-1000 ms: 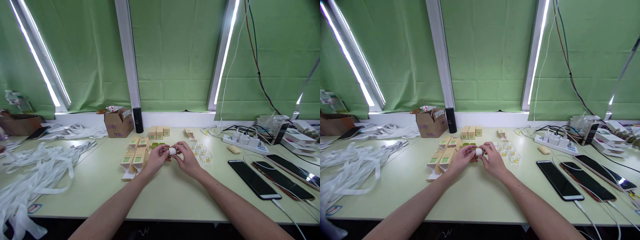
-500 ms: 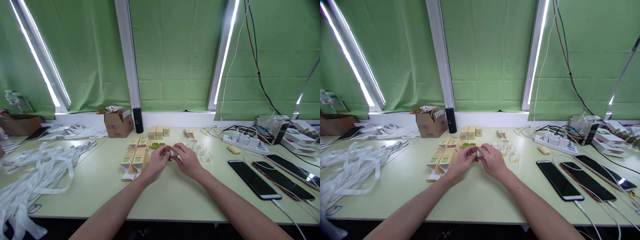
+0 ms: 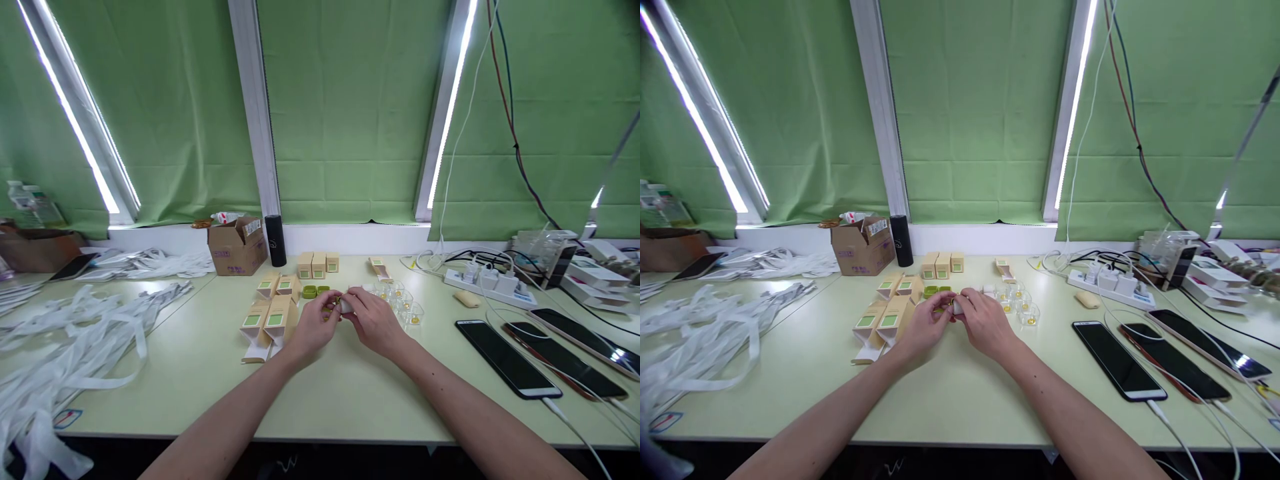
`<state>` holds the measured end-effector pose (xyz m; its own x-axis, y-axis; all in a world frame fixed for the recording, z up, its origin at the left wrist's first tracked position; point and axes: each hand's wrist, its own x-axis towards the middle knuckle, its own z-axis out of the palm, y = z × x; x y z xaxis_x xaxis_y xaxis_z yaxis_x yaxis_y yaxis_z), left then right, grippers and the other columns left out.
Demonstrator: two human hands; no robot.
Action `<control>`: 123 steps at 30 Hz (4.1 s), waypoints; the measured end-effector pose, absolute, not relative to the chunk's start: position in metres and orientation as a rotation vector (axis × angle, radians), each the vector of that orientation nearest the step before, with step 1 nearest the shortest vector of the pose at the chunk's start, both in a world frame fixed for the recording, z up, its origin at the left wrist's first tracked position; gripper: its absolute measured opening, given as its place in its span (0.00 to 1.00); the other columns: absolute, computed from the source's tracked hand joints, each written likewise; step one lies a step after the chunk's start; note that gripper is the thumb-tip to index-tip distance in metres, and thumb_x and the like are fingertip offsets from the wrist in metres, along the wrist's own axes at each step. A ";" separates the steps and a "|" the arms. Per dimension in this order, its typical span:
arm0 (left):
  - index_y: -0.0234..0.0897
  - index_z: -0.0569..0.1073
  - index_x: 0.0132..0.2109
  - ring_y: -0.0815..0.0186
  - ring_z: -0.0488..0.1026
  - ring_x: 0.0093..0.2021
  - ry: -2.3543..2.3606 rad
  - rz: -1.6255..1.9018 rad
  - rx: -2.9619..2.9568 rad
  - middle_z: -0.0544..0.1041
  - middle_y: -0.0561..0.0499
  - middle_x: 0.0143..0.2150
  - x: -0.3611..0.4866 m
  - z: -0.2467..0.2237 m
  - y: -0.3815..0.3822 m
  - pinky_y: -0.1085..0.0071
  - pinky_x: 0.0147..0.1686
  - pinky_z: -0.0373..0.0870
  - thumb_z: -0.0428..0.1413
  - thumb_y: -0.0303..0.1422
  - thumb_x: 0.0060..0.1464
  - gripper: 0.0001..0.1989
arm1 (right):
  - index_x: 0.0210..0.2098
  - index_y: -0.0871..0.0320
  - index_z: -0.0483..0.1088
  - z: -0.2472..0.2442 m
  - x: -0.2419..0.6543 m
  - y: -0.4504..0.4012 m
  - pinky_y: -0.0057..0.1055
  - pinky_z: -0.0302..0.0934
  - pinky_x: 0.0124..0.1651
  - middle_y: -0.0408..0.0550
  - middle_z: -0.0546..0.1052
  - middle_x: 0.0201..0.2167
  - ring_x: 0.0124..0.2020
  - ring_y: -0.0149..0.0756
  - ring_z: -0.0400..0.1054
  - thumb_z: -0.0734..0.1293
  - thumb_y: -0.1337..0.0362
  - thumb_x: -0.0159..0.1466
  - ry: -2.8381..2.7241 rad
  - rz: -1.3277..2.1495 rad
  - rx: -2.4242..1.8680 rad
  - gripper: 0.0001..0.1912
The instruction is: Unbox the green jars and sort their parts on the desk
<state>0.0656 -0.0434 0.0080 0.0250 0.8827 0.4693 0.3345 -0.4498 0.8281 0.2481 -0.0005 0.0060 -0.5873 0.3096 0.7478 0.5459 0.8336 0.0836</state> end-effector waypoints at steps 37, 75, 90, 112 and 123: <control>0.38 0.75 0.54 0.56 0.78 0.51 1.247 1.467 1.852 0.79 0.41 0.54 0.060 0.013 -0.042 0.55 0.54 0.76 0.64 0.38 0.59 0.18 | 0.52 0.54 0.68 -0.002 0.237 0.000 0.43 0.70 0.50 0.52 0.76 0.47 0.46 0.43 0.72 0.62 0.55 0.73 -1.832 0.660 -0.617 0.13; 0.38 0.73 0.58 0.55 0.76 0.58 1.280 1.735 1.617 0.79 0.42 0.56 0.050 0.009 -0.034 0.55 0.60 0.73 0.64 0.40 0.58 0.23 | 0.51 0.52 0.72 0.034 0.271 0.018 0.36 0.67 0.40 0.49 0.77 0.45 0.43 0.41 0.71 0.72 0.65 0.57 -1.597 0.646 -0.696 0.21; 0.37 0.74 0.58 0.54 0.76 0.58 1.336 1.720 1.677 0.79 0.41 0.56 0.051 0.010 -0.036 0.54 0.59 0.74 0.63 0.41 0.59 0.23 | 0.46 0.54 0.75 0.020 0.282 0.028 0.38 0.57 0.46 0.50 0.78 0.46 0.46 0.44 0.71 0.70 0.77 0.59 -2.397 -0.284 -1.235 0.17; 0.38 0.74 0.57 0.54 0.77 0.56 1.326 1.722 1.661 0.79 0.41 0.56 0.053 0.012 -0.038 0.53 0.59 0.75 0.64 0.40 0.58 0.22 | 0.44 0.57 0.78 0.009 0.279 0.035 0.39 0.55 0.48 0.53 0.83 0.45 0.54 0.50 0.67 0.68 0.75 0.60 -2.494 -0.328 -1.305 0.14; 0.37 0.73 0.58 0.55 0.78 0.55 1.324 1.712 1.666 0.79 0.40 0.56 0.052 0.011 -0.038 0.55 0.58 0.74 0.64 0.41 0.58 0.23 | 0.48 0.57 0.77 0.009 0.280 0.034 0.38 0.56 0.49 0.54 0.79 0.49 0.55 0.49 0.66 0.68 0.75 0.61 -2.490 -0.327 -1.324 0.17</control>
